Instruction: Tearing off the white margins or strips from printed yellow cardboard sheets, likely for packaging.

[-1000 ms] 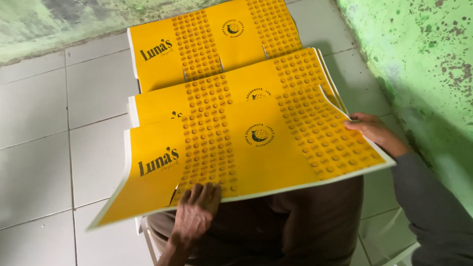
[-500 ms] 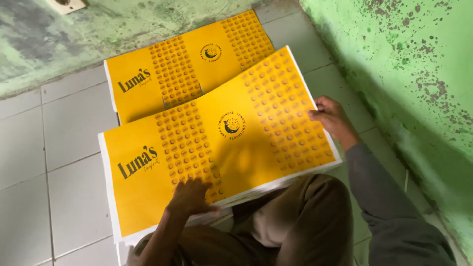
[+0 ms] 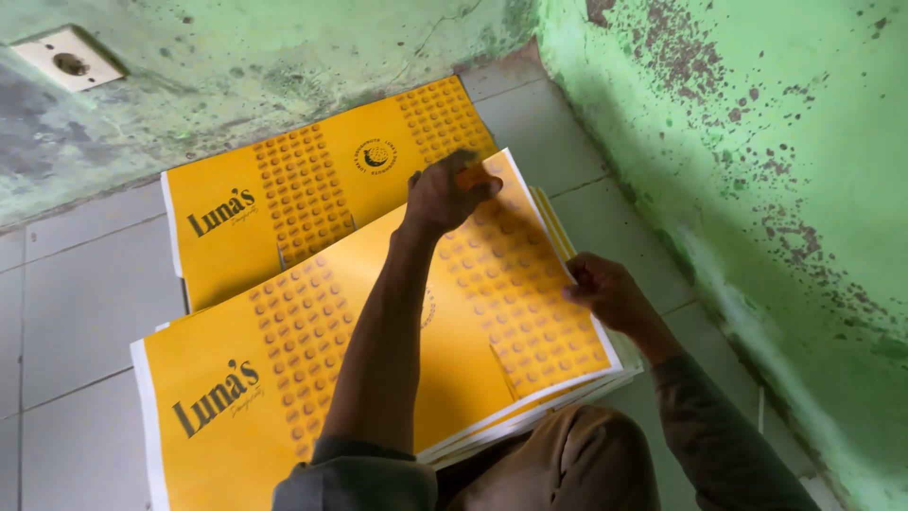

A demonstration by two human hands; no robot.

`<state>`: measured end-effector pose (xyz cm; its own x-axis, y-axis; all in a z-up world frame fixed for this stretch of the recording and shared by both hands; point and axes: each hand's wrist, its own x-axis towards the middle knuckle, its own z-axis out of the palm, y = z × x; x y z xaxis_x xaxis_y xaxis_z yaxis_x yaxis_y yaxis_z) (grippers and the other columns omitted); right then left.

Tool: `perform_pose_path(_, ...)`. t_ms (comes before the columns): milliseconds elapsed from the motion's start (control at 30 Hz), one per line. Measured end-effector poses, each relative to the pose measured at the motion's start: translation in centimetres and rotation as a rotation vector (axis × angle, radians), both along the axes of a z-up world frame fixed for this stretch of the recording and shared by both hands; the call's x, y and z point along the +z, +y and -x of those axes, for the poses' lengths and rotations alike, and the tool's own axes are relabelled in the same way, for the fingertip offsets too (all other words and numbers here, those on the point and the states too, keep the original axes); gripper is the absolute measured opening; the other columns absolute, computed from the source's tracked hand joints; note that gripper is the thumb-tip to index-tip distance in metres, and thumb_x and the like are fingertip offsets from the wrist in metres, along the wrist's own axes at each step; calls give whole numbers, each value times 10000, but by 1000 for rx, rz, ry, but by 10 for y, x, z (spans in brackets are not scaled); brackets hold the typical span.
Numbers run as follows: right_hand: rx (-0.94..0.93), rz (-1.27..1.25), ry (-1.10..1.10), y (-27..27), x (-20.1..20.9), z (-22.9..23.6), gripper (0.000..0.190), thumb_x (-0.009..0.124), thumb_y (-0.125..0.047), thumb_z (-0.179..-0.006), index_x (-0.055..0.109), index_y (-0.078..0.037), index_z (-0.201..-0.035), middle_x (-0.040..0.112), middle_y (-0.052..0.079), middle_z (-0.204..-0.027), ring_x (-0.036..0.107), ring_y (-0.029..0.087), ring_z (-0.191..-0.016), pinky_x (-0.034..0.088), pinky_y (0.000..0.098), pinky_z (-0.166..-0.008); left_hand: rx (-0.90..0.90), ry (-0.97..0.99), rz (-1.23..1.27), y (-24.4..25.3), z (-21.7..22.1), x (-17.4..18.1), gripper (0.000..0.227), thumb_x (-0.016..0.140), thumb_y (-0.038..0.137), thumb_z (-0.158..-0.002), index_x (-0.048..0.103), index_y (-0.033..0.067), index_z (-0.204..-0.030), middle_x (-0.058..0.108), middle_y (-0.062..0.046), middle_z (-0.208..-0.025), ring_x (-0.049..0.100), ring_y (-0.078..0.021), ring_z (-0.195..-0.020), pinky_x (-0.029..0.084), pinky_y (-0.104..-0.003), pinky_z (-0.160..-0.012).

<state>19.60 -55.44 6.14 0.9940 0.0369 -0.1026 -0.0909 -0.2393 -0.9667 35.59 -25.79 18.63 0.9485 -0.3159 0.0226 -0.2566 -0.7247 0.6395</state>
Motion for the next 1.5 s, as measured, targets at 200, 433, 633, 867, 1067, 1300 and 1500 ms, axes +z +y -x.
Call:
perform_pose_path(200,49,3,-137,-2,38,-35,303,790,-79,-903,703,-18,-1186,737,154,-936,690,197,-898,582,395,-800,-155,-36,287,-26,3,-19,255,846,320,-787,759,179,-981,726,-55,-844,724,-326,-924,530,-464,-886)
perform_pose_path(433,9,-144,-272,34,122,-79,186,732,-59,-973,716,46,-1126,604,70,-695,559,80,-673,516,240,-608,-240,15,292,-48,18,-2,178,804,282,-839,741,155,-947,741,-123,-859,714,-412,-903,553,-513,-793)
perform_pose_path(633,110,1,-309,33,142,-86,84,706,-45,-989,735,30,-1013,608,84,-631,558,100,-614,511,270,-562,-229,32,314,-55,25,15,178,817,307,-852,722,168,-909,722,-82,-757,722,-358,-797,562,-460,-749)
perform_pose_path(867,54,26,-154,33,136,-91,174,671,-149,-1021,712,0,-942,696,135,-759,631,128,-626,605,306,-560,-221,62,347,-61,37,30,102,795,266,-853,738,183,-838,716,-67,-751,717,-323,-781,541,-437,-735)
perform_pose_path(1067,-76,-53,-7,37,132,-87,209,620,-225,-1047,686,-60,-937,709,102,-791,640,120,-618,638,319,-548,-203,34,411,-61,38,19,109,793,267,-874,749,175,-834,717,-68,-737,712,-319,-746,541,-423,-710)
perform_pose_path(1300,-3,20,-13,34,133,-77,214,700,-239,-1010,695,-30,-964,676,89,-790,657,140,-694,632,337,-615,-194,-21,400,-56,34,18,119,787,245,-892,735,140,-871,718,-116,-755,713,-384,-767,539,-453,-701)
perform_pose_path(1500,16,-6,-23,17,86,-86,211,765,-229,-981,707,-38,-911,575,25,-719,604,111,-692,615,315,-602,-162,-36,360,-56,35,17,127,788,260,-900,722,157,-865,711,-84,-748,708,-328,-745,531,-412,-685)
